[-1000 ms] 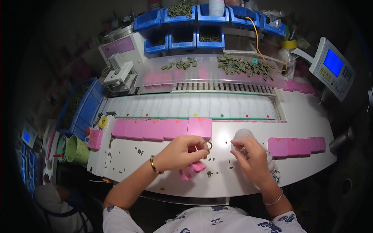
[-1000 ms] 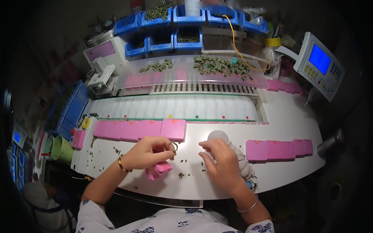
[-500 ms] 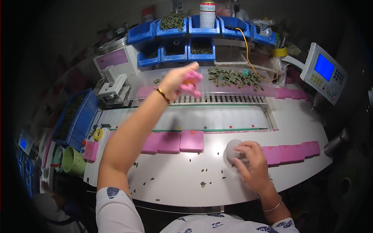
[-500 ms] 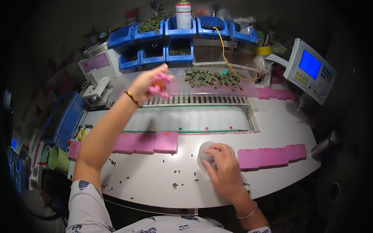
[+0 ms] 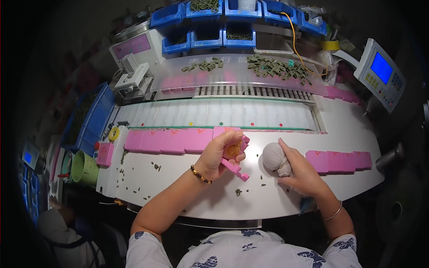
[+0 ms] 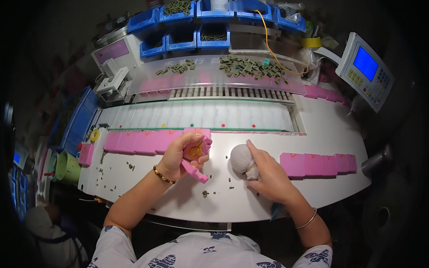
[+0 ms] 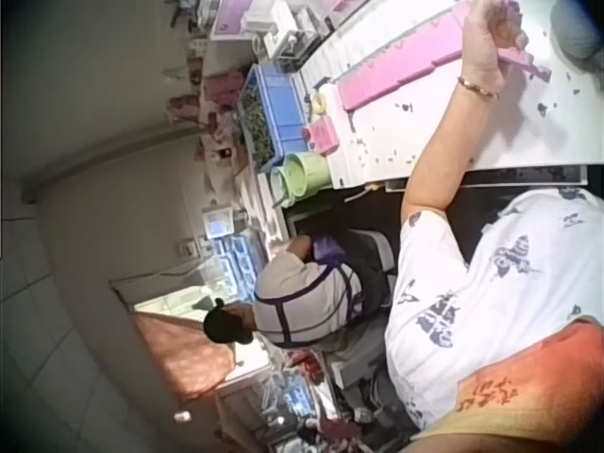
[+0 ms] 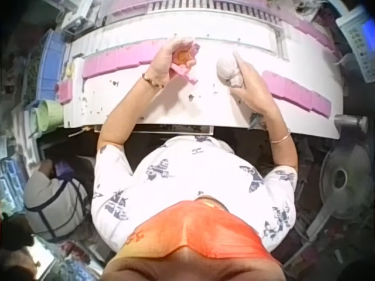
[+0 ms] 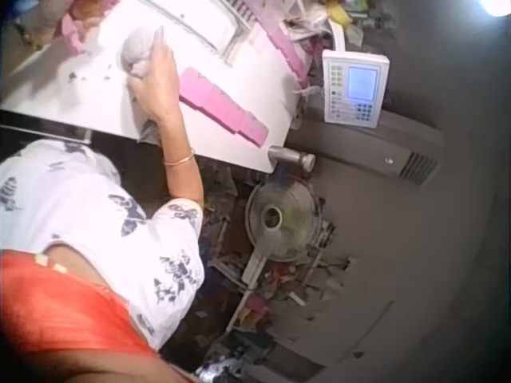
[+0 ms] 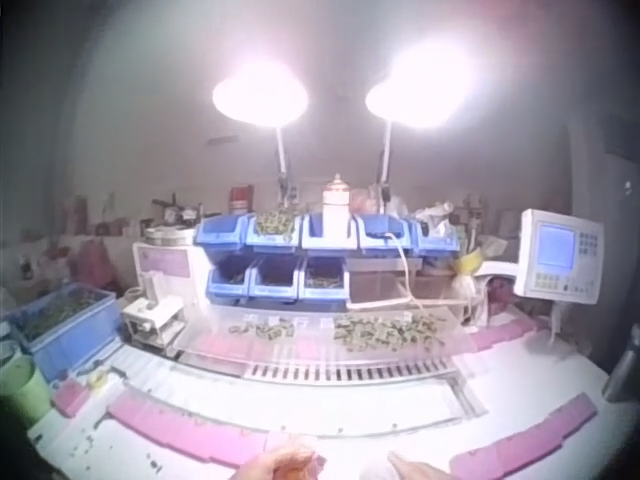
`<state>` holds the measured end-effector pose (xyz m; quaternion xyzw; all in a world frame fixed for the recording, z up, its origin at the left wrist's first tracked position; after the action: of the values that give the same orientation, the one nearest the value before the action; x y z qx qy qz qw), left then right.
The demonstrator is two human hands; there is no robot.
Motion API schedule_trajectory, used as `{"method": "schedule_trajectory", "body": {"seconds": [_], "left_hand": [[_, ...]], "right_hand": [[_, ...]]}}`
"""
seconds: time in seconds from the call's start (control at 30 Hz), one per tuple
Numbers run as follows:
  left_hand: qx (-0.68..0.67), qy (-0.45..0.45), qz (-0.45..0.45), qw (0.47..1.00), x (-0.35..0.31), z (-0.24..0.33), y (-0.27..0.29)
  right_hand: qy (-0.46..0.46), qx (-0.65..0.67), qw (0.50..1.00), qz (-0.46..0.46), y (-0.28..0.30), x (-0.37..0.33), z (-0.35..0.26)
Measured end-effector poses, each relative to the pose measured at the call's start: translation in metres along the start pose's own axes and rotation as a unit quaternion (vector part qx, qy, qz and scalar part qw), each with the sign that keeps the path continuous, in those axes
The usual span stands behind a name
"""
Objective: Assembling small plastic plant clusters into silicone molds at a production workbench.
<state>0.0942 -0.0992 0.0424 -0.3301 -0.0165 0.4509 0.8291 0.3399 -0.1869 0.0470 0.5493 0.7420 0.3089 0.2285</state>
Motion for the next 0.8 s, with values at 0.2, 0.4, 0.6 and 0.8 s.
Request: {"method": "schedule_trajectory", "body": {"seconds": [0.2, 0.4, 0.6, 0.8], "left_hand": [[0.002, -0.024, 0.006, 1.0, -0.014, -0.017, -0.006], [0.125, -0.088, 0.051, 0.987, -0.024, -0.017, -0.023], [0.153, -0.144, 0.057, 0.976, -0.021, -0.021, -0.012], [0.227, -0.283, 0.049, 0.93, -0.027, -0.018, -0.027]], "right_hand": [[0.177, -0.295, 0.903, 0.257, 0.008, -0.017, -0.054], [0.285, -0.304, 0.895, 0.157, -0.012, -0.024, -0.096], [0.247, -0.311, 0.875, 0.276, 0.009, -0.025, -0.097], [0.265, -0.328, 0.887, 0.188, -0.028, -0.029, -0.094]]}}
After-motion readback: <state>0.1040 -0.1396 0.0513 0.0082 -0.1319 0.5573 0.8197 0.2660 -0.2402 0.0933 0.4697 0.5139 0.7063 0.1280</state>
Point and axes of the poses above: each hand's wrist, its own x-axis towards the middle knuckle, its own y-axis out of the back of the hand, z = x × y, the point moved 1 cm from there along x, towards the middle knuckle, and after that the axes turned 5 degrees about x, right-handed, at the moved point
